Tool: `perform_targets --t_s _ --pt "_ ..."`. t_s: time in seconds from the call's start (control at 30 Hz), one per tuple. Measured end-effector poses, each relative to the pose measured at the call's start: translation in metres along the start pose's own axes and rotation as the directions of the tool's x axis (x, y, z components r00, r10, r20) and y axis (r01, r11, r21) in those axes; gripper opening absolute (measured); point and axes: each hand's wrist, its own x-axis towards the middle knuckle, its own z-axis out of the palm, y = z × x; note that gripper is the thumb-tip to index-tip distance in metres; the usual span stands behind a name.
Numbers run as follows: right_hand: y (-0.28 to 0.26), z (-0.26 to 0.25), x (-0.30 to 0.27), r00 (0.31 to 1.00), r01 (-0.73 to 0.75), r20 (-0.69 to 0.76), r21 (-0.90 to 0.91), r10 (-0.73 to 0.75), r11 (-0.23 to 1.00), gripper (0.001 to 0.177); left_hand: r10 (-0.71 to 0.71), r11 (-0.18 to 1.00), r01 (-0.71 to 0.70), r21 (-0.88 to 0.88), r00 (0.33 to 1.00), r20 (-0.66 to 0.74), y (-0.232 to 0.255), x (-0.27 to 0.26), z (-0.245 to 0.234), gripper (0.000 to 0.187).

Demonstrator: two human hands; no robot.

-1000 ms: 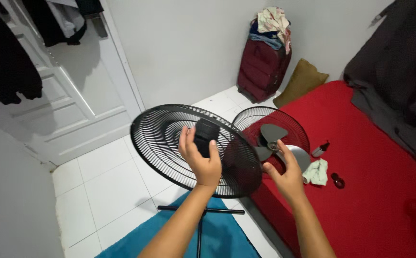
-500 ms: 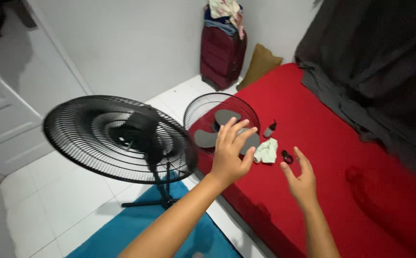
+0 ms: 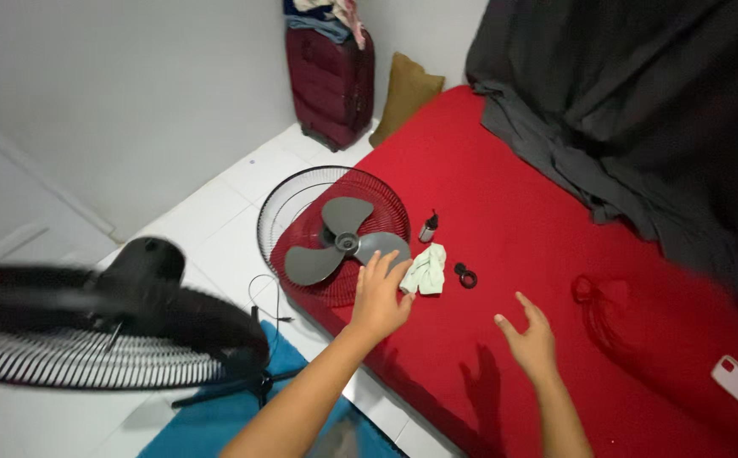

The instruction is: The person assembles a standing electric fan by attaching the front grille, inserting the fan blades, securing them with a nut, and attaching the rear grille. They also wipe the fan's motor housing with a cloth during the process.

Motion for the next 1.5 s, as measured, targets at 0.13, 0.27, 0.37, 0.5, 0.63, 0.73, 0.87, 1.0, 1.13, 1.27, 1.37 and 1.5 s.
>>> perform_targets --t_s 0.13,0.27,0.37,0.5,0.63,0.73,0.87,1.0,1.13,1.27,1.37,1.5 --pt "0.031 0.027 0.049 1.0 -0.024 0.009 -0.014 0.024 1.0 0.074 -0.107 0.994 0.107 0.006 0.991 0.082 -0.029 0.035 0.036 0.067" --pt "0.071 0.064 0.093 1.0 0.005 0.007 -0.041 -0.005 0.999 0.072 -0.174 0.985 0.171 0.035 0.974 0.146 -0.058 0.056 0.067 0.066" --pt "0.102 0.095 0.119 0.999 0.017 0.04 -0.044 -0.015 0.999 0.071 -0.206 0.978 0.195 0.081 0.962 0.177 -0.081 0.069 0.091 0.066" --pt "0.133 0.128 0.147 0.986 -0.016 0.16 -0.123 0.036 0.992 0.067 -0.275 0.957 0.245 0.157 0.937 0.216 -0.102 0.08 0.118 0.065" --pt "0.152 0.152 0.173 0.948 -0.047 0.309 -0.085 0.071 0.995 0.059 -0.338 0.933 0.29 0.215 0.91 0.239 -0.112 0.081 0.139 0.065" --pt "0.165 0.165 0.199 0.921 -0.035 0.381 -0.124 0.08 0.992 0.058 -0.39 0.909 0.336 0.245 0.894 0.221 -0.116 0.085 0.157 0.064" --pt "0.182 0.189 0.231 0.899 -0.054 0.415 -0.212 0.14 0.976 0.062 -0.444 0.879 0.379 0.29 0.872 0.207 -0.124 0.091 0.186 0.066" --pt "0.186 0.202 0.25 0.914 0.073 0.402 -0.283 0.049 0.956 0.078 -0.461 0.866 0.392 0.311 0.866 0.193 -0.125 0.097 0.216 0.065" --pt "0.176 0.212 0.253 0.86 0.062 0.487 -0.392 0.15 0.918 0.094 -0.494 0.851 0.419 0.316 0.842 0.215 -0.123 0.102 0.241 0.067" --pt "0.174 0.217 0.248 0.854 0.144 0.501 -0.49 0.142 0.86 0.085 -0.478 0.858 0.411 0.309 0.858 0.187 -0.109 0.103 0.257 0.067" --pt "0.175 0.218 0.244 0.888 0.192 0.457 -0.479 0.057 0.856 0.065 -0.49 0.858 0.426 0.286 0.845 0.214 -0.098 0.108 0.262 0.064" --pt "0.156 0.213 0.25 0.918 0.122 0.396 -0.354 0.031 0.927 0.067 -0.499 0.858 0.446 0.254 0.841 0.207 -0.085 0.114 0.247 0.064"
